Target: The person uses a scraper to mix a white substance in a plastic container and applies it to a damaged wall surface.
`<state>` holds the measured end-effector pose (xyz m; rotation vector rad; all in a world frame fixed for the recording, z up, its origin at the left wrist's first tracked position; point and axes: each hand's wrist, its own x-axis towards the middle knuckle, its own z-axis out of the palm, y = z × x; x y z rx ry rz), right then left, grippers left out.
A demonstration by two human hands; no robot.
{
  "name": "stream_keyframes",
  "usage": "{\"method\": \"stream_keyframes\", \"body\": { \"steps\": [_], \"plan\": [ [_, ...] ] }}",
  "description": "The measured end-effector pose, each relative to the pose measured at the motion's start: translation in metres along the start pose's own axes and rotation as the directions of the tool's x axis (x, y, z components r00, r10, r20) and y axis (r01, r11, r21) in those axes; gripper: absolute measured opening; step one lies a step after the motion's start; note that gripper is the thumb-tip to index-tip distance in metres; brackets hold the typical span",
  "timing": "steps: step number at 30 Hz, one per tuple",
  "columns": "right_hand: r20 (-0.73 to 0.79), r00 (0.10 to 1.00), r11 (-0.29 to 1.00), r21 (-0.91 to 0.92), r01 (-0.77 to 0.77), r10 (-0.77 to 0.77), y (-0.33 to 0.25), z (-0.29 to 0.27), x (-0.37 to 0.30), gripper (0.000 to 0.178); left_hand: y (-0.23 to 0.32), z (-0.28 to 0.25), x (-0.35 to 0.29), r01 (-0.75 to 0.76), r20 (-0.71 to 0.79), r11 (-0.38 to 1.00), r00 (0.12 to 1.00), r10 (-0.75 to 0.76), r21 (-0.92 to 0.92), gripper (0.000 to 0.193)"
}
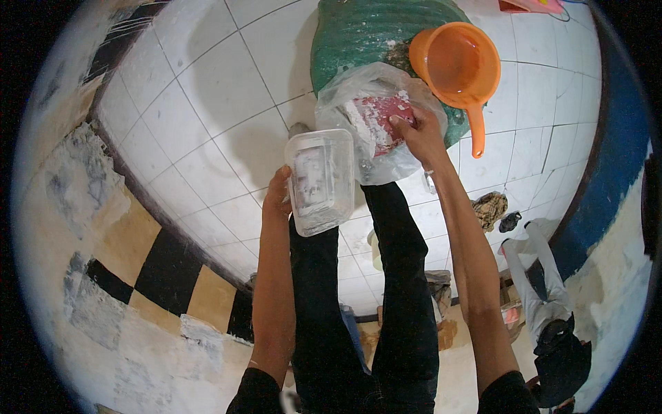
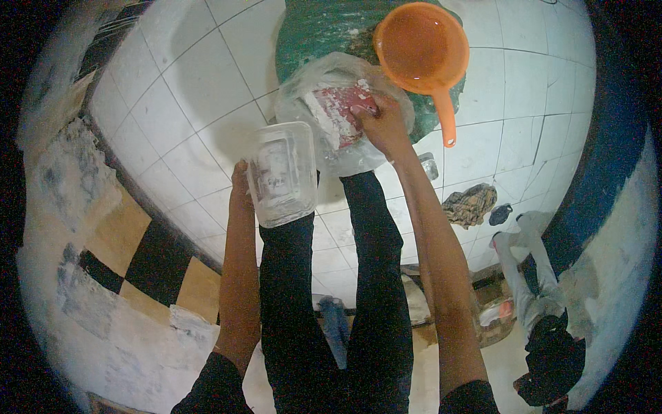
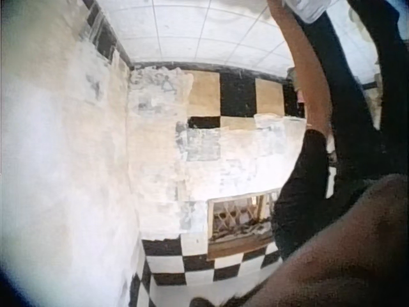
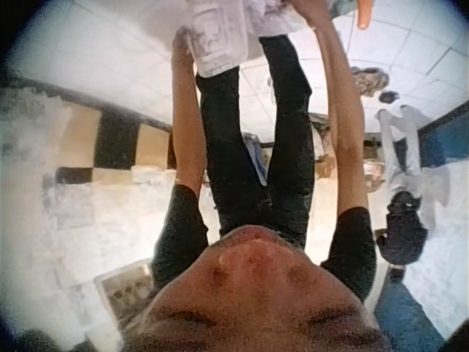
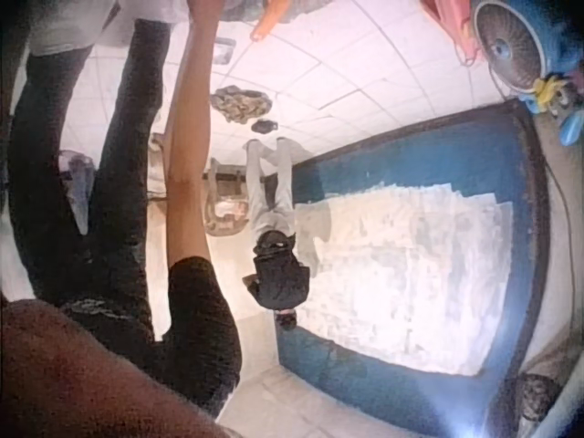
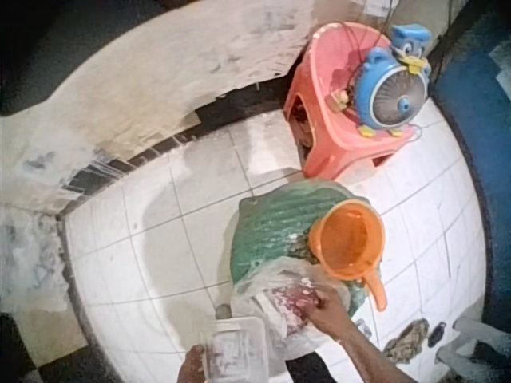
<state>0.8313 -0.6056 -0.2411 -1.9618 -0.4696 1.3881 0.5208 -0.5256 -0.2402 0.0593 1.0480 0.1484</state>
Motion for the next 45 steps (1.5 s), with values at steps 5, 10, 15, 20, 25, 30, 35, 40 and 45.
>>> {"method": "stream_keyframes", "body": {
  "steps": [5,10,15,20,25,30,35,40,45],
  "plan": [
    [-0.032,0.999,0.996,0.075,0.045,-0.043,-0.003,-0.006,-0.018,0.018,-0.005,-0.015,-0.021,-0.183,-0.168,0.981,0.971,0.169,-0.066,0.085],
    [-0.096,0.995,0.995,0.086,0.048,-0.040,-0.011,-0.025,-0.035,0.021,-0.014,-0.040,-0.007,-0.370,0.065,0.860,0.907,0.417,-0.351,0.091],
    [-0.169,0.985,0.966,0.259,0.008,0.037,-0.078,-0.023,-0.082,0.021,-0.020,-0.024,0.013,-0.326,0.194,0.851,0.881,0.431,-0.413,0.103],
    [-0.202,0.974,0.995,0.006,0.102,-0.099,-0.138,-0.008,-0.134,0.017,-0.006,0.068,0.010,-0.222,0.271,0.832,0.876,0.400,-0.509,0.103],
    [-0.157,0.914,0.895,-0.319,0.311,-0.373,-0.157,0.052,-0.138,0.012,0.007,0.127,0.010,-0.146,0.321,0.814,0.869,0.377,-0.563,0.102],
    [-0.148,0.837,0.794,-0.438,0.423,-0.527,-0.175,0.071,-0.149,0.022,0.018,0.145,0.009,-0.125,0.334,0.802,0.864,0.377,-0.584,0.102],
    [-0.096,0.849,0.768,-0.488,0.415,-0.520,-0.176,0.071,-0.150,0.027,0.019,0.153,0.009,-0.100,0.348,0.792,0.860,0.373,-0.602,0.101],
    [-0.104,0.856,0.782,-0.474,0.405,-0.506,-0.169,0.068,-0.151,0.024,0.013,0.151,0.003,-0.078,0.350,0.784,0.864,0.361,-0.616,0.100],
    [-0.262,0.851,0.826,-0.482,0.293,-0.455,-0.192,0.027,-0.166,0.017,0.013,0.125,-0.016,-0.129,0.319,0.758,0.853,0.414,-0.639,0.100]
  ]
}}
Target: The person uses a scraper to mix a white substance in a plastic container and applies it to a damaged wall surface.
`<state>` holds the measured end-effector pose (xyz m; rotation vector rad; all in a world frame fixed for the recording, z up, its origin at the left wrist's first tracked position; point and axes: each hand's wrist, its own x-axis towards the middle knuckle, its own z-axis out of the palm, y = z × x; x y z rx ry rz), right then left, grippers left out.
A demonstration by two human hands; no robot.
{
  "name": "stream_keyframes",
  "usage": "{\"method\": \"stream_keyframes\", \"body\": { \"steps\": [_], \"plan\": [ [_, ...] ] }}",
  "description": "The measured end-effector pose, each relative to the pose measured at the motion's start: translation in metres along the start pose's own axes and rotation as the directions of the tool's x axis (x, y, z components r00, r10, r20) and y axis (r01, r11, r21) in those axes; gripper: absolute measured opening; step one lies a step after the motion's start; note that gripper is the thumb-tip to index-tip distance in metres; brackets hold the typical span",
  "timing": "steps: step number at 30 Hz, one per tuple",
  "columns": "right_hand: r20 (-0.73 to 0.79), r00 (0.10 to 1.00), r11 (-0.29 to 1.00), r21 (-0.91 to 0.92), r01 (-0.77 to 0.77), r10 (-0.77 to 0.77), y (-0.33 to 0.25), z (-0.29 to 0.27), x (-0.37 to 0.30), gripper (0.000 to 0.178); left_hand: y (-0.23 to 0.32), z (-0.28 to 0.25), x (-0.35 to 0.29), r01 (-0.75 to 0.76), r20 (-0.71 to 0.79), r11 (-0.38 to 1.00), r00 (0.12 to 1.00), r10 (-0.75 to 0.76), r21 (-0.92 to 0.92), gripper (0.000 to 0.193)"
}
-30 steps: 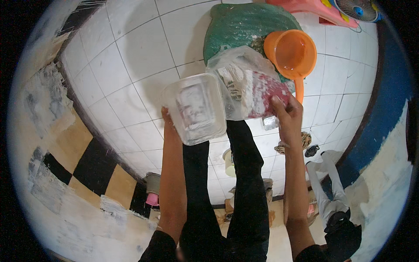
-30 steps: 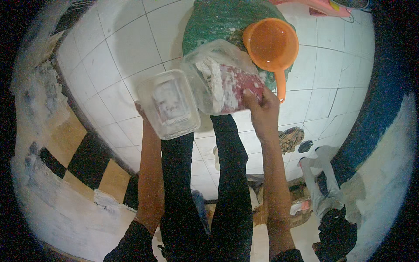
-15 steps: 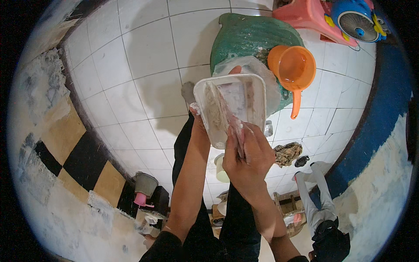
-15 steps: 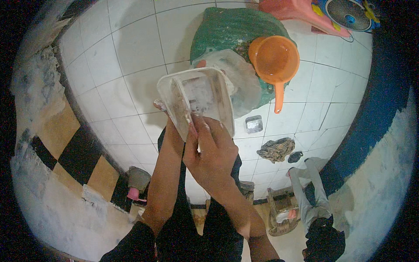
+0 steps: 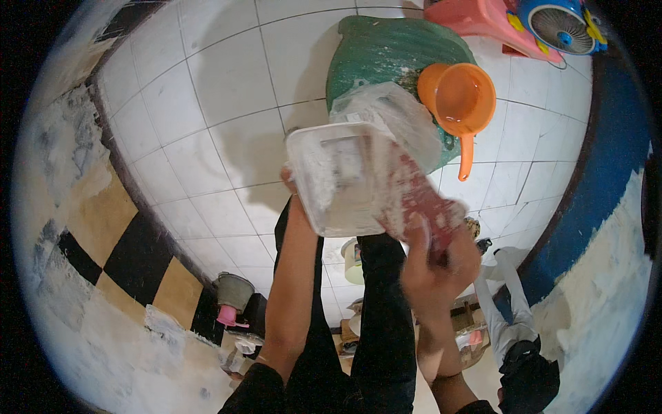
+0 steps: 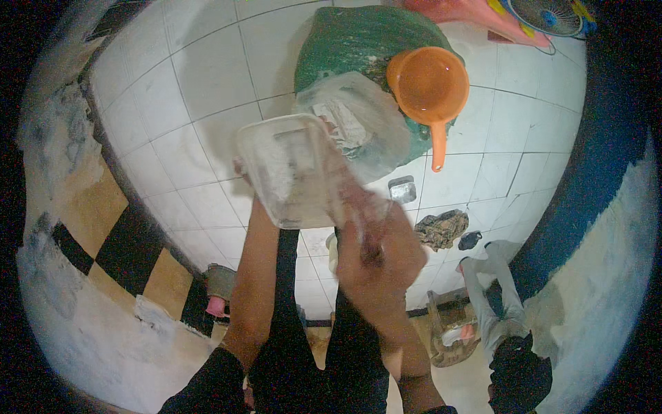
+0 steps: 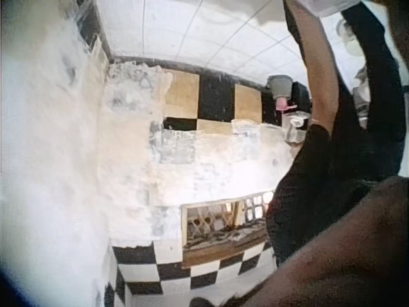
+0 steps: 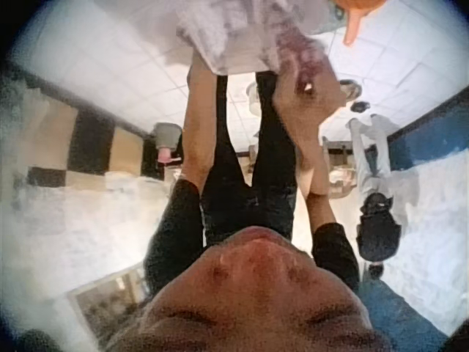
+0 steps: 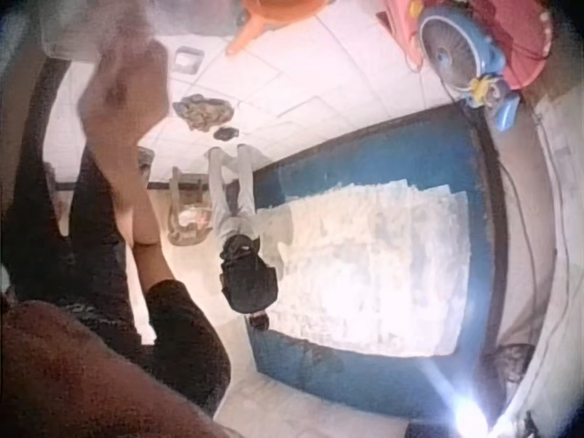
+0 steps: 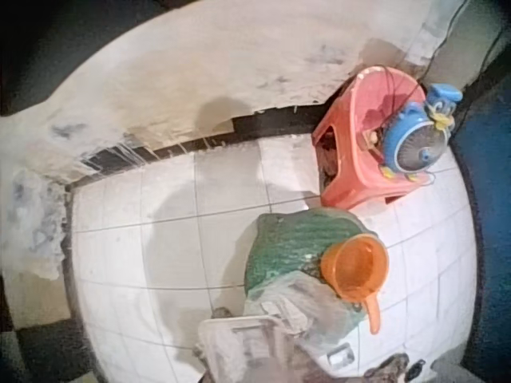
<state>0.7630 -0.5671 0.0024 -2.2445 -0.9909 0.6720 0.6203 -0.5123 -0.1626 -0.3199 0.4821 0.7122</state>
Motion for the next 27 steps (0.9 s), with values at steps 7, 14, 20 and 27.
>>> {"method": "stream_keyframes", "body": {
  "steps": [7,14,20,27],
  "plan": [
    [0.020,0.991,0.983,0.122,-0.136,0.135,0.146,0.065,0.034,0.013,0.019,-0.044,-0.005,-0.040,-0.125,0.996,0.992,0.030,-0.083,0.099],
    [0.072,0.997,0.988,-0.148,0.048,-0.038,0.142,0.134,0.038,0.013,0.061,-0.137,-0.018,-0.111,-0.283,0.935,0.935,0.212,0.336,0.088],
    [0.098,0.995,0.987,-0.156,0.043,-0.028,0.147,0.146,0.040,0.013,0.069,-0.142,-0.007,-0.064,-0.202,0.929,0.969,0.146,0.365,0.085],
    [0.055,0.995,0.994,-0.069,-0.080,0.084,0.164,0.144,0.047,0.011,0.051,-0.126,0.010,0.194,-0.348,0.924,0.935,-0.072,0.329,0.092]
  ]
}}
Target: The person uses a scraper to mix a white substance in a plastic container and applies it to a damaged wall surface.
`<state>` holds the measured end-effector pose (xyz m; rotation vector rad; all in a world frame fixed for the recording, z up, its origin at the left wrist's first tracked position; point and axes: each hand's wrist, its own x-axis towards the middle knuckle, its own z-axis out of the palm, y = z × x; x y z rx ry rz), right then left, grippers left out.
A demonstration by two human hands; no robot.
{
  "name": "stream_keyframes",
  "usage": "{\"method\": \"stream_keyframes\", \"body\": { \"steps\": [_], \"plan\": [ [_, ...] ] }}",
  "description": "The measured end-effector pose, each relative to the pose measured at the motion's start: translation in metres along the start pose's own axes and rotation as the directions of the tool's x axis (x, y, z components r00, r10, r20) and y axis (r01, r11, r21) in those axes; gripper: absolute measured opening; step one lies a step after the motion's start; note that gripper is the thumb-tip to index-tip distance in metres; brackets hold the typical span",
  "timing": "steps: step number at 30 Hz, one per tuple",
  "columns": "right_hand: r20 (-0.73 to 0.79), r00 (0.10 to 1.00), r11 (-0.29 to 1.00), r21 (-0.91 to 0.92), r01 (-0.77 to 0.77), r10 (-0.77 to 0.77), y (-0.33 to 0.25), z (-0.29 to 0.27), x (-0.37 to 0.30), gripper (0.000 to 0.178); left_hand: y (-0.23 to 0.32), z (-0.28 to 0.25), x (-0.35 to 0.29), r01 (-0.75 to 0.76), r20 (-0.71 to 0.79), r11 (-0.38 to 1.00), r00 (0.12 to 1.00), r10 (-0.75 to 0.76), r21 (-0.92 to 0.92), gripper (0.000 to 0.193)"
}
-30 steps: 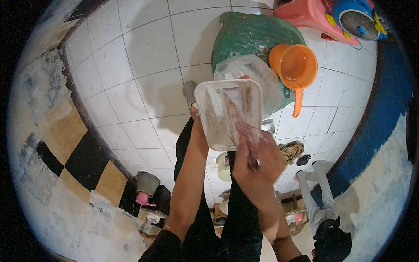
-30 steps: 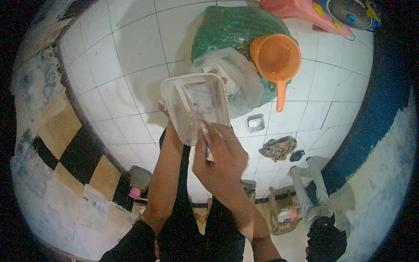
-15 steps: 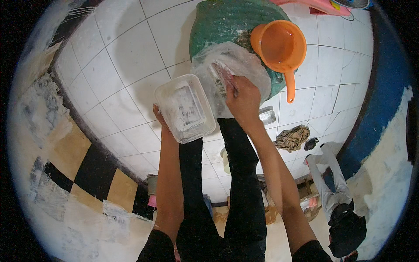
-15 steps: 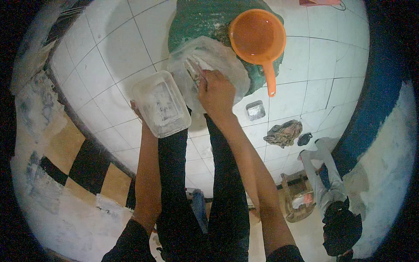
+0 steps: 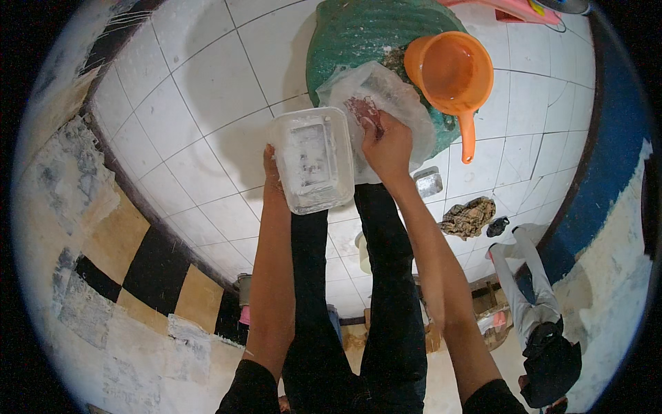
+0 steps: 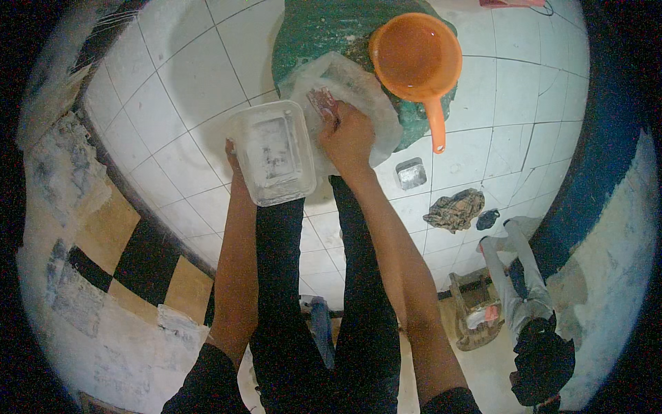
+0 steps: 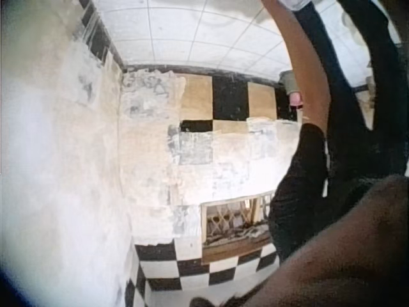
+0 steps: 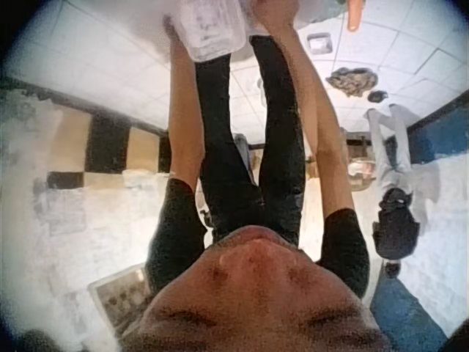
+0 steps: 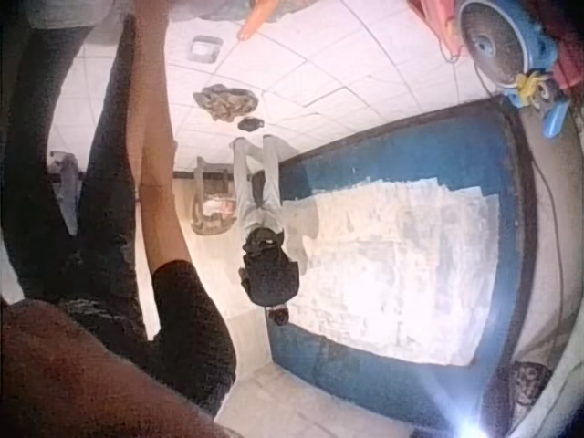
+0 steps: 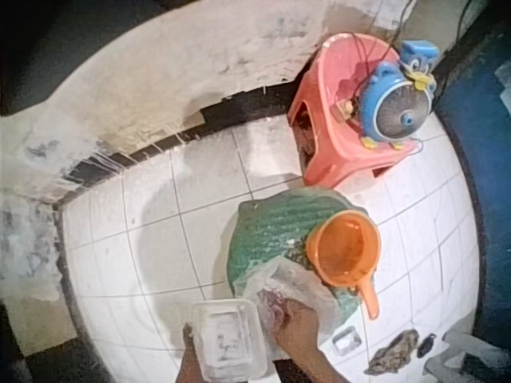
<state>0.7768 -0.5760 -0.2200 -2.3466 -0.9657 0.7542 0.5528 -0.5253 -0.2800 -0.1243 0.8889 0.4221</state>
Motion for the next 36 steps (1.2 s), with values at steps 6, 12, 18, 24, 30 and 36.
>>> {"method": "stream_keyframes", "body": {
  "steps": [6,12,18,24,30,36],
  "plan": [
    [0.163,0.985,0.991,0.106,-0.079,0.061,0.015,-0.006,0.015,0.016,0.001,0.011,-0.006,0.065,-0.033,0.997,0.997,-0.064,0.037,0.097],
    [0.227,0.957,0.907,0.337,-0.250,0.180,0.040,-0.012,0.008,0.014,-0.003,-0.010,-0.027,-0.008,0.032,1.000,0.999,0.008,0.004,0.099],
    [0.296,0.901,0.726,0.536,-0.431,0.317,0.044,-0.031,-0.004,0.014,0.003,-0.007,-0.047,-0.198,0.042,0.972,0.978,0.205,-0.128,0.088],
    [0.280,0.899,0.703,0.560,-0.438,0.337,-0.006,-0.093,-0.017,0.017,0.009,0.041,-0.043,-0.199,0.114,0.960,0.968,0.224,-0.195,0.077],
    [0.162,0.963,0.873,0.411,-0.265,0.216,-0.116,-0.153,-0.048,0.015,0.004,0.105,-0.030,-0.101,0.146,0.967,0.980,0.138,-0.235,0.067],
    [0.115,0.987,0.967,0.241,0.080,-0.110,-0.136,-0.108,-0.059,0.020,-0.006,0.157,-0.017,-0.010,0.115,0.962,0.992,0.043,-0.275,0.058]
  ]
}}
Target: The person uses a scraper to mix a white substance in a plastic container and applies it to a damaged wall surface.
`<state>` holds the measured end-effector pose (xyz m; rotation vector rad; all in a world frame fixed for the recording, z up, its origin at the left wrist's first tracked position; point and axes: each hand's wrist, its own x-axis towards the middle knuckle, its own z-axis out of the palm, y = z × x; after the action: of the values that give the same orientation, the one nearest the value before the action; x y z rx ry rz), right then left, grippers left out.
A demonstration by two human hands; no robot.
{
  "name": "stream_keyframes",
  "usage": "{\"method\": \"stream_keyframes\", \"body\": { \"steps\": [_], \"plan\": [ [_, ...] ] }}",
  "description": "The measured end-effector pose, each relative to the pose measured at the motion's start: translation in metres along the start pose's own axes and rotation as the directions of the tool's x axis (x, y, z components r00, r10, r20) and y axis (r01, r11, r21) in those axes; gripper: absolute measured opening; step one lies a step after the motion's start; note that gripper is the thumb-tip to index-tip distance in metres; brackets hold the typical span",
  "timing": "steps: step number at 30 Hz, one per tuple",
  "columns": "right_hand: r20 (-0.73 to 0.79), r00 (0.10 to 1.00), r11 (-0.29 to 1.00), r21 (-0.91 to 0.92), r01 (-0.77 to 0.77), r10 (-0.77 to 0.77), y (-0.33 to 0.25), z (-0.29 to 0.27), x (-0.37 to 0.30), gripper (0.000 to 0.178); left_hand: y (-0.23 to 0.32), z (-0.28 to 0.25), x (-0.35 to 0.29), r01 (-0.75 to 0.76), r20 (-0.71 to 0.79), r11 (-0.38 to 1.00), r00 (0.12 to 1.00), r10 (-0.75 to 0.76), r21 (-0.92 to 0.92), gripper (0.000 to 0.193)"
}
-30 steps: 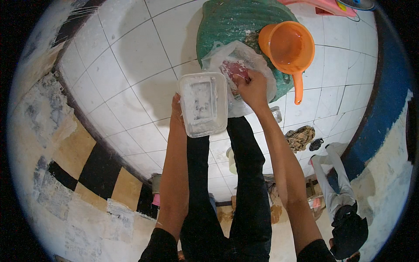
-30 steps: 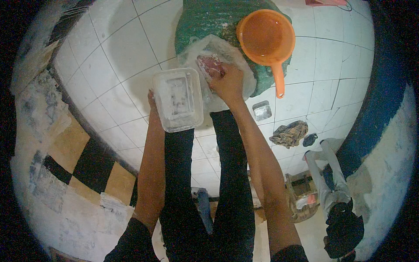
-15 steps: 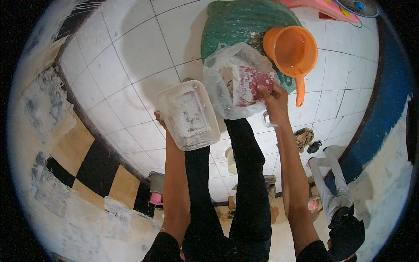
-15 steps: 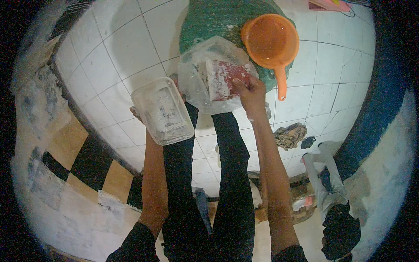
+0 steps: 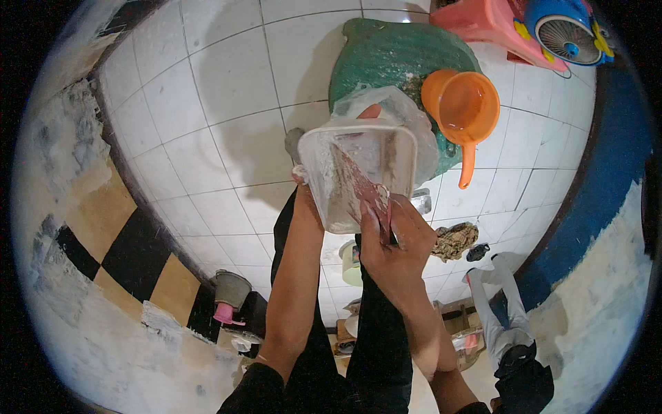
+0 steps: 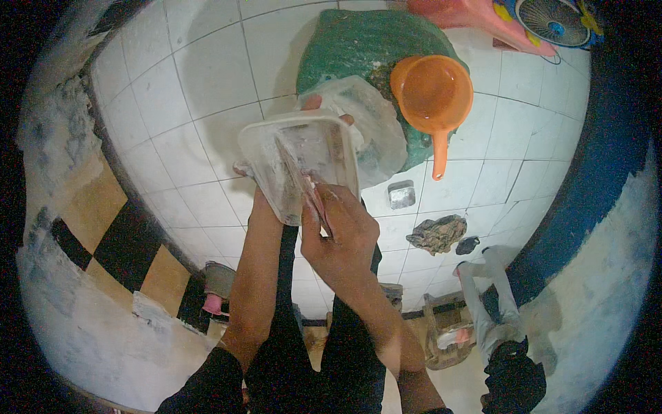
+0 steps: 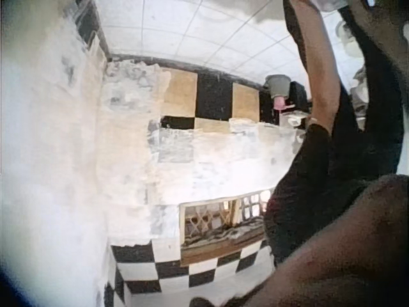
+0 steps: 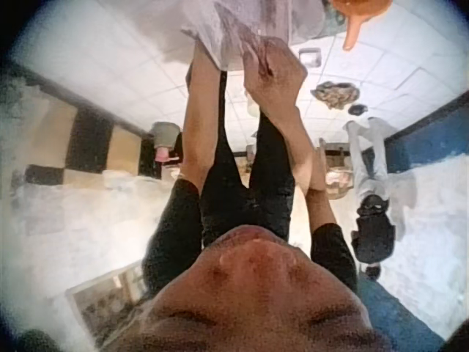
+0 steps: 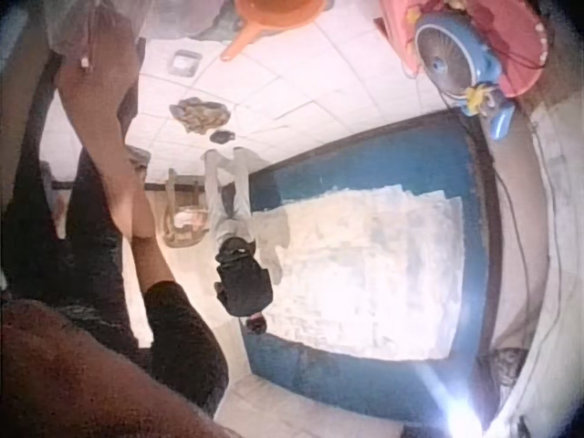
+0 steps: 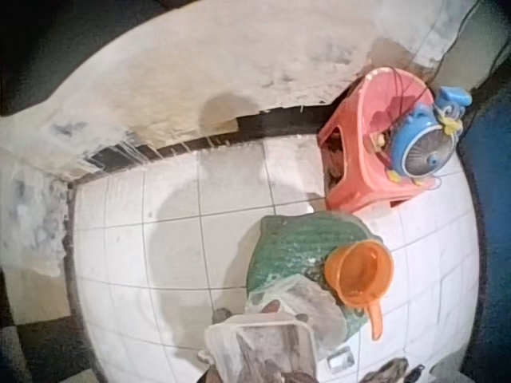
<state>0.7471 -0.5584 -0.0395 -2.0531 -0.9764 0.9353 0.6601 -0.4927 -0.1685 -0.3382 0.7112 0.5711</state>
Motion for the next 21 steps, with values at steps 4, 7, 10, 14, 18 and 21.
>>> {"method": "stream_keyframes", "body": {
  "steps": [4,7,10,14,18,21],
  "plan": [
    [-0.067,0.992,0.989,-0.111,0.099,-0.107,-0.016,-0.001,0.003,0.020,-0.007,0.012,0.005,0.003,-0.073,1.000,0.997,-0.004,-0.014,0.053],
    [0.028,0.999,0.991,-0.128,0.050,-0.047,-0.018,0.004,0.000,0.022,-0.003,0.021,-0.007,-0.067,0.013,0.997,0.998,0.067,0.036,0.069],
    [-0.031,0.987,0.980,-0.124,0.155,-0.160,-0.020,0.008,-0.001,0.028,-0.004,0.013,0.003,-0.035,-0.106,0.999,0.994,0.035,0.002,0.053],
    [-0.015,0.994,0.987,-0.116,0.109,-0.112,-0.020,0.012,-0.008,0.030,-0.009,-0.003,0.006,0.091,-0.149,0.993,0.984,-0.100,-0.070,0.045],
    [-0.005,0.992,0.980,-0.157,0.125,-0.127,-0.012,0.018,-0.010,0.031,-0.007,-0.006,0.000,0.136,0.090,0.984,0.988,-0.126,-0.119,0.047],
    [-0.011,0.993,0.986,-0.128,0.111,-0.113,-0.013,0.020,-0.005,0.028,0.000,-0.001,0.000,0.149,0.115,0.983,0.984,-0.137,-0.110,0.050]
  ]
}}
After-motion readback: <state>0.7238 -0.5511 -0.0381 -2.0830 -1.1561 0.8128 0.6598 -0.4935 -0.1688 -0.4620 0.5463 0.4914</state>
